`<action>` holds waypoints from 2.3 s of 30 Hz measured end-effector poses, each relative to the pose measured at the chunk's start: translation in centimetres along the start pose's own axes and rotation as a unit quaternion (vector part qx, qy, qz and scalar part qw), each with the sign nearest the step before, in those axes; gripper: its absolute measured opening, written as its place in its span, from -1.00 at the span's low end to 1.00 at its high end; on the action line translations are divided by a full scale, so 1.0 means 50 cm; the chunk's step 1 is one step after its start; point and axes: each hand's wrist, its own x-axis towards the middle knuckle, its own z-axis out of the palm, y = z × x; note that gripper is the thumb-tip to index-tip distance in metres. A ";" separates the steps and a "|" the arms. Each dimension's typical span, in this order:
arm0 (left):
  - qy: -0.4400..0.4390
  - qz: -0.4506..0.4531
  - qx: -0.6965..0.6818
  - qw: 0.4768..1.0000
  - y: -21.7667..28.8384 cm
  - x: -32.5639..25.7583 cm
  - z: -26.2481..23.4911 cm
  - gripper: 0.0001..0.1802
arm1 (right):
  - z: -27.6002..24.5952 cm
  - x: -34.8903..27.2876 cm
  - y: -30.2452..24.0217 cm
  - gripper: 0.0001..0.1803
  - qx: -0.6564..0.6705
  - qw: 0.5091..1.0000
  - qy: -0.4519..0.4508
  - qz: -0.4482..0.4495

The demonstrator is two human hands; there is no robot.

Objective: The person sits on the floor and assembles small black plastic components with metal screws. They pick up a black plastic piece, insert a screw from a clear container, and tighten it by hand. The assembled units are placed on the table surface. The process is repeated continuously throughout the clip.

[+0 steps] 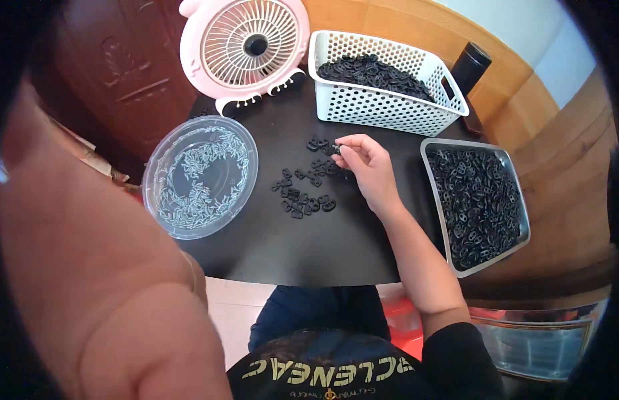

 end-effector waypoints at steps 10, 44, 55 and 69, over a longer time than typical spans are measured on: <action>-0.606 -0.288 -0.045 0.740 -0.038 -0.259 0.060 -0.64 | 0.001 0.012 -0.002 -0.86 -0.026 0.999 0.012 -0.022; -0.457 -0.553 -0.149 0.681 -0.009 -0.285 0.053 -0.78 | 0.010 -0.002 -0.018 -0.86 -0.030 0.999 0.019 -0.032; -0.122 -0.806 -0.369 0.446 -0.049 -0.318 0.037 -0.93 | 0.025 -0.021 -0.036 -0.84 0.029 0.996 -0.087 -0.018; -0.117 -0.784 -0.384 0.473 -0.040 -0.312 0.047 -0.80 | 0.023 -0.017 -0.032 -0.86 0.047 0.996 -0.065 -0.029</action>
